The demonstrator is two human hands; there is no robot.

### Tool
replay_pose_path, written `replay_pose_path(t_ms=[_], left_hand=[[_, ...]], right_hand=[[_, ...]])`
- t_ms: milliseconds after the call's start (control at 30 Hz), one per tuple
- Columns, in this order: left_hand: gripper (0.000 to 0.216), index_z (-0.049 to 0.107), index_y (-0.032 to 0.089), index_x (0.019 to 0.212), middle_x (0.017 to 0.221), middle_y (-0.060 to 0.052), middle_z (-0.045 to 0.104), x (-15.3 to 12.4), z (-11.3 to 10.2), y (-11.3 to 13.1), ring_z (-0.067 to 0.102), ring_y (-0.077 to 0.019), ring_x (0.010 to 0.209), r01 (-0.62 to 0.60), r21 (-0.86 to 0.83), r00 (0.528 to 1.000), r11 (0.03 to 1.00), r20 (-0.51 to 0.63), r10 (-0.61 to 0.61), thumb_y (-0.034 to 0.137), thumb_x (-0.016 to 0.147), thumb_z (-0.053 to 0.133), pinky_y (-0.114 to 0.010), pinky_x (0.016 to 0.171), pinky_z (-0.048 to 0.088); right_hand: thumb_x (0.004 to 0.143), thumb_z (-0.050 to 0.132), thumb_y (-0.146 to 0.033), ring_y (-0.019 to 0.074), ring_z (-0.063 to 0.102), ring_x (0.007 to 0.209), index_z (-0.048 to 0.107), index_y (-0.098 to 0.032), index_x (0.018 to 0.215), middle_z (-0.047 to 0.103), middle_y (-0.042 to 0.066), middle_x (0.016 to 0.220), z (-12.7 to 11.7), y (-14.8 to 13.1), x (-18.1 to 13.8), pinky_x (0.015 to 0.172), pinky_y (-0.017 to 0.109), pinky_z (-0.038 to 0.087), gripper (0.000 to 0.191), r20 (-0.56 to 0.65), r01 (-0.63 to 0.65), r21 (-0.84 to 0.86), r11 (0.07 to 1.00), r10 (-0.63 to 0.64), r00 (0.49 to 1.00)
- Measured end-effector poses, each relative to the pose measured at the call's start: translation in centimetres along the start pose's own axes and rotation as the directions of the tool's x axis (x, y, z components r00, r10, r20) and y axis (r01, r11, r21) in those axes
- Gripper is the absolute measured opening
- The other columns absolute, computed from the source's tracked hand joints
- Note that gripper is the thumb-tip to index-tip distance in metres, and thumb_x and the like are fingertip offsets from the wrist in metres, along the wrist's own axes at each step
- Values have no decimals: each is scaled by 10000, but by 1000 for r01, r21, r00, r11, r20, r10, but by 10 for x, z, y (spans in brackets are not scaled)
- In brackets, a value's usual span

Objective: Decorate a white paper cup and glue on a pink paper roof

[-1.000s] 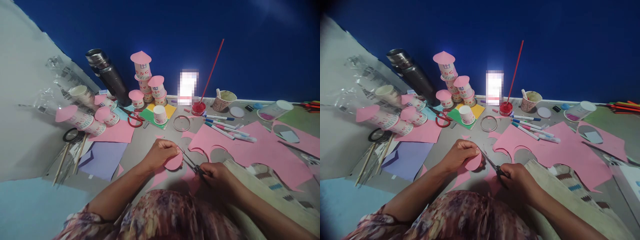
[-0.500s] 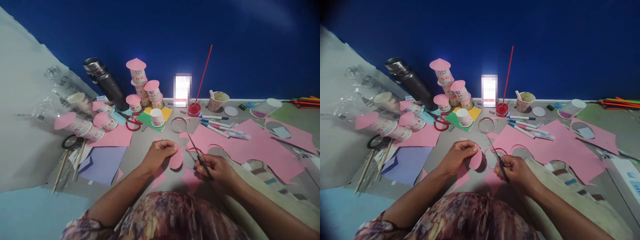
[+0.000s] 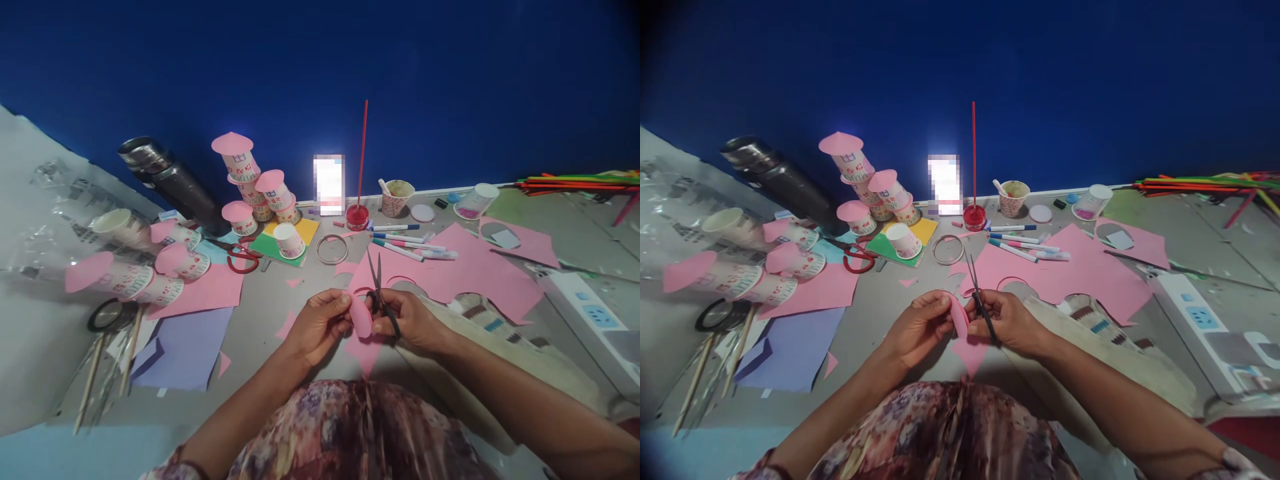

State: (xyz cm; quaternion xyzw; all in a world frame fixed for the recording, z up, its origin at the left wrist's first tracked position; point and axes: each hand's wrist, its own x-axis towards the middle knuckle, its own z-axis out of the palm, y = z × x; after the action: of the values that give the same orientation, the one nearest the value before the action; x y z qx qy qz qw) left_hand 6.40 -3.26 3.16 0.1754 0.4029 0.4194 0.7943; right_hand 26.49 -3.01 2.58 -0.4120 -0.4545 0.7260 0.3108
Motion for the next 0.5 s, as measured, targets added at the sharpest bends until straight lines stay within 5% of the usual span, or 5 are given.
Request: replay_pose_path(t_ms=[500], left_hand=[[402, 717, 110, 744, 760, -74, 721, 13, -6, -8, 604, -104, 629, 61, -21, 994, 998, 95, -59, 401, 671, 984, -219, 606, 518]], right_hand=[[571, 959, -391, 149, 638, 700, 735, -165, 881, 728, 22, 791, -2, -2, 3, 638, 263, 524, 443, -54, -40, -31, 999, 38, 998]])
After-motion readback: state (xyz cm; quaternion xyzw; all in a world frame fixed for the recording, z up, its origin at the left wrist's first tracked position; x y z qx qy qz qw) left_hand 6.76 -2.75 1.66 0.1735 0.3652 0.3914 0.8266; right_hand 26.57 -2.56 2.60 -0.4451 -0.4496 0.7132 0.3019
